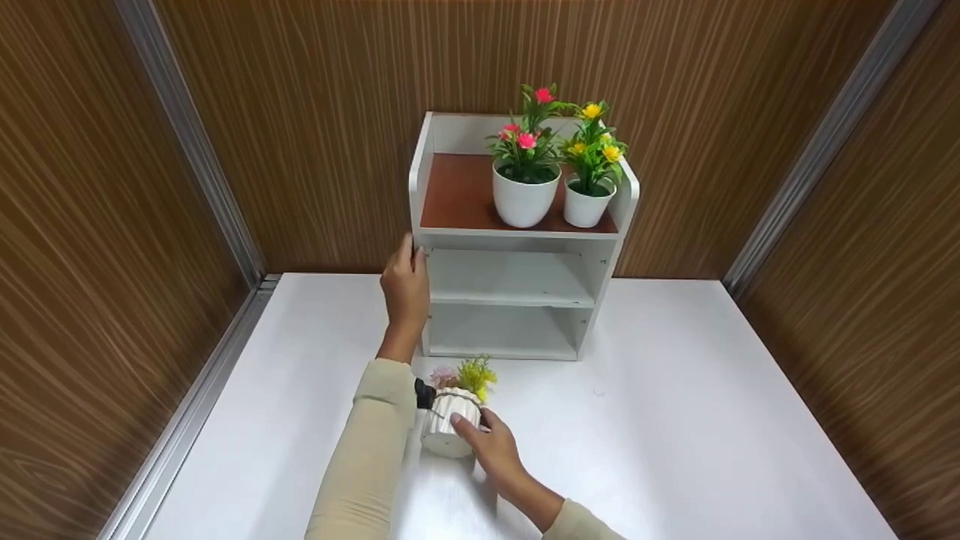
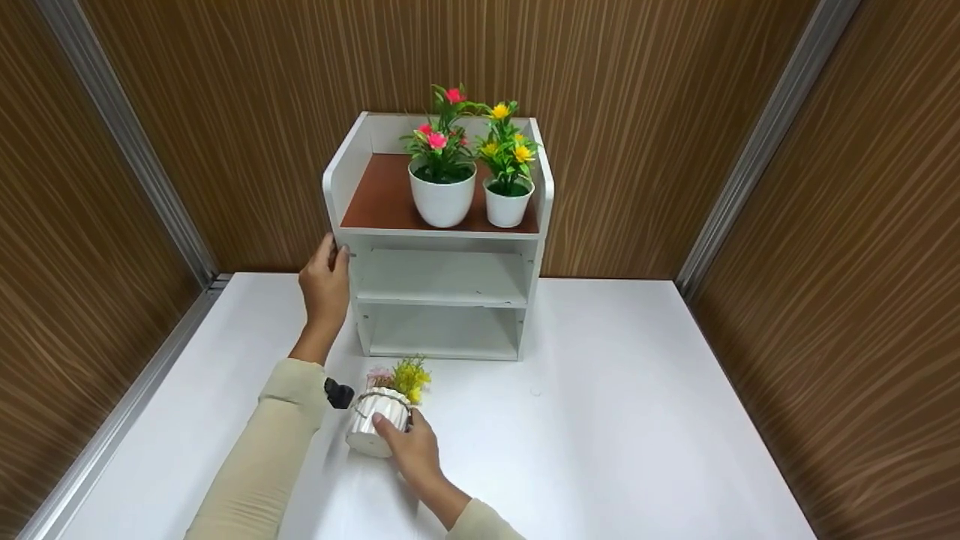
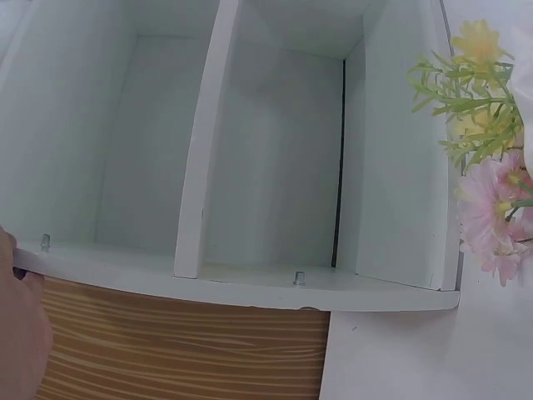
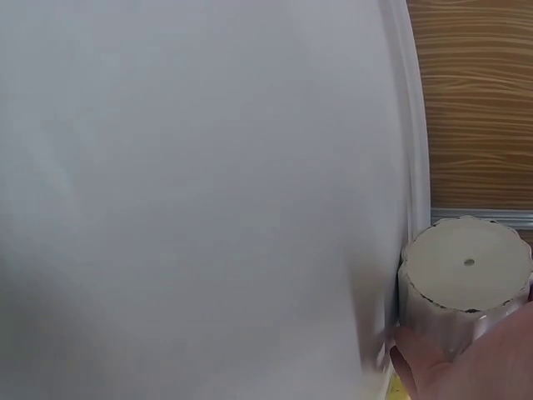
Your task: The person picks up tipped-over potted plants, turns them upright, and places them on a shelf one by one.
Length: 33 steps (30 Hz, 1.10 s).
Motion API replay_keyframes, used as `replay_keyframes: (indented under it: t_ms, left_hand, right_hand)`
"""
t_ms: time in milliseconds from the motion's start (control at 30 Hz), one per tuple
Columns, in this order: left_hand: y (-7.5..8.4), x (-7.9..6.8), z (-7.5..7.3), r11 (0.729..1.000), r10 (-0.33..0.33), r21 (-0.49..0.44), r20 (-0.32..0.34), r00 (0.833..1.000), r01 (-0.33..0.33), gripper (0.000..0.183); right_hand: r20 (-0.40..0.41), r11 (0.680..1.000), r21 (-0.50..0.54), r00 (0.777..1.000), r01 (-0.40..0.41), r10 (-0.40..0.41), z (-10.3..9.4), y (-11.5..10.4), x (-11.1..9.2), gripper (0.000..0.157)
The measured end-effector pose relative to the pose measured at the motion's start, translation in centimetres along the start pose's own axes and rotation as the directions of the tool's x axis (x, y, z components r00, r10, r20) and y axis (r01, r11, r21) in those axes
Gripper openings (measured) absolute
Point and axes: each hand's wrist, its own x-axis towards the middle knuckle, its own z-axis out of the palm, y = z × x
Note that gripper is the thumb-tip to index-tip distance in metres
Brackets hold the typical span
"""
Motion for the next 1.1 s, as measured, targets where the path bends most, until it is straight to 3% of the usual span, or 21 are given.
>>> replay_keyframes:
  t_ms: [333, 567, 800, 1100]
  left_hand:
    - [0.1, 0.0, -0.1, 1.0, 0.009, 0.012, -0.003, 1.0, -0.009, 0.04]
    - [0.1, -0.1, -0.1, 1.0, 0.005, -0.002, 0.002, 1.0, -0.005, 0.04]
    - [-0.1, -0.2, -0.2, 1.0, 0.006, 0.0, -0.008, 1.0, -0.006, 0.039]
    - [-0.2, -0.1, 0.0, 1.0, -0.006, 0.005, 0.001, 1.0, 0.006, 0.038]
  right_hand:
    - [0.067, 0.992, 0.115, 0.997, -0.048, 0.041, 0.1, -0.6, 0.0, 0.088]
    - [0.023, 0.988, 0.151, 0.999, -0.026, 0.023, 0.1, -1.0, -0.2, 0.077]
    - [-0.036, 0.995, 0.099, 0.999, -0.002, 0.006, 0.4, -0.9, -0.3, 0.076]
    - [-0.075, 0.993, -0.01, 0.991, 0.114, -0.115, 1.1, -0.8, -1.2, 0.072]
